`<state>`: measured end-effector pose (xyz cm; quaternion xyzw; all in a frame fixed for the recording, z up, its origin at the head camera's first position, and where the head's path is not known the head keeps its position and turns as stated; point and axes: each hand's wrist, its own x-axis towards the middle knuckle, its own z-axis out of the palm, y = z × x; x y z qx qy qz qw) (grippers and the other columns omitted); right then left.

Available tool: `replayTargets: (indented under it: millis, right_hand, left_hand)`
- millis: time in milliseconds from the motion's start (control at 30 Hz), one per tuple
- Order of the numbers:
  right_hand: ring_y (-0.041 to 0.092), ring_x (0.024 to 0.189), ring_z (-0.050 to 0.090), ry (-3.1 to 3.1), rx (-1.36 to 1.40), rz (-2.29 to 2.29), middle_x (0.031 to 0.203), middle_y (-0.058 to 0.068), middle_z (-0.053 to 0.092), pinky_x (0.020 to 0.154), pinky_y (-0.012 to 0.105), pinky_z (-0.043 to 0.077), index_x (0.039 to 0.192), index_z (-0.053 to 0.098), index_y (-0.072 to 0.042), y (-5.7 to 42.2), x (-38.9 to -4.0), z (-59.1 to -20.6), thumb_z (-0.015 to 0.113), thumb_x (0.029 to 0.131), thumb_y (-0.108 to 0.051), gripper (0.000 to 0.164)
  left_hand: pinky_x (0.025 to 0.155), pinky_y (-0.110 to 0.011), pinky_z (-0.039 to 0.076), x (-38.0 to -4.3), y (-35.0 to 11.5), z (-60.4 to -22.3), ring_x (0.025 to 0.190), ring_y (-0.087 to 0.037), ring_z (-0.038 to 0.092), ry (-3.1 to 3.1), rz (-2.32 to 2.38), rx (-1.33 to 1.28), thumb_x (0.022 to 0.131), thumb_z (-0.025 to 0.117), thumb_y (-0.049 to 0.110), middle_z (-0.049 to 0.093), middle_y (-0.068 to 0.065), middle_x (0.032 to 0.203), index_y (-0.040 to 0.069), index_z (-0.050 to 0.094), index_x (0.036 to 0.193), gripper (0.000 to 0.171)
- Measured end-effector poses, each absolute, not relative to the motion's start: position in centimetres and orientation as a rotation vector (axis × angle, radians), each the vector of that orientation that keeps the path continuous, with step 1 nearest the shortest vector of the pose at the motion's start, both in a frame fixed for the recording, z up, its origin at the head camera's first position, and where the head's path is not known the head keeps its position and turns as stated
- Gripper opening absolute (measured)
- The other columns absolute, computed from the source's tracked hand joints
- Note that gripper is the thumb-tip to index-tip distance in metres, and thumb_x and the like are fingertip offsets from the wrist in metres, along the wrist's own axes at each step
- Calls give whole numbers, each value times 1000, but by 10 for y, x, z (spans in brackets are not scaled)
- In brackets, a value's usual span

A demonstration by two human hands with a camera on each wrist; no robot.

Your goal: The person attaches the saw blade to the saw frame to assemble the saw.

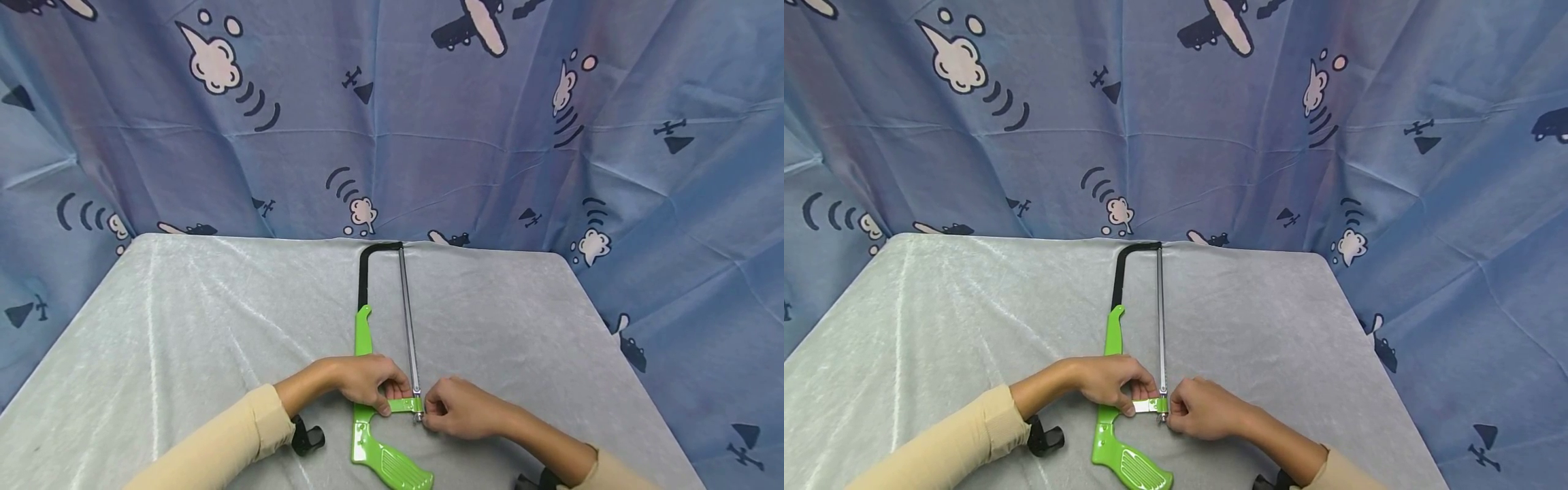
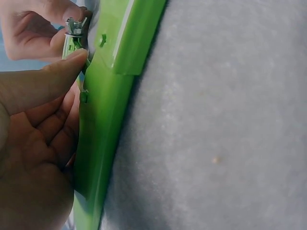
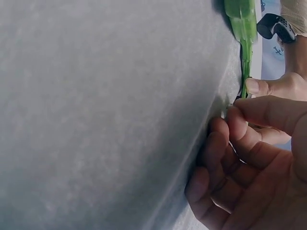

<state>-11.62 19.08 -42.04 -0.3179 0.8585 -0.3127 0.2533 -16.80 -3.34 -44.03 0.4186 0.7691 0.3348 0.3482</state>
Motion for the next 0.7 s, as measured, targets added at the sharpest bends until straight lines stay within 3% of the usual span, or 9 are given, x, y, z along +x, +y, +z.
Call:
replayTargets:
  millis: [133,367,700]
  right_hand:
    - [-6,44,32,2354,-843,-827,50,-19,38,44,16,25,57,50,-20,190,-115,-421,67,83,-10,33]
    - [-6,41,36,2410,-782,-792,47,-21,45,40,16,30,53,58,-21,184,-112,-423,77,82,-33,36]
    - [-7,40,32,2439,-780,-765,45,-21,41,40,16,26,51,54,-23,180,-114,-424,76,82,-32,39]
  left_hand:
    - [77,-16,48,-168,-33,-441,78,2,54,1992,872,1082,79,78,-3,59,10,83,5,69,105,28]
    - [77,-16,49,-168,-34,-442,77,2,55,1985,879,1082,79,78,-3,60,10,83,6,69,104,28]
    - [77,-16,48,-168,-34,-441,77,2,55,2003,866,1083,79,78,-2,60,10,82,8,69,103,27]
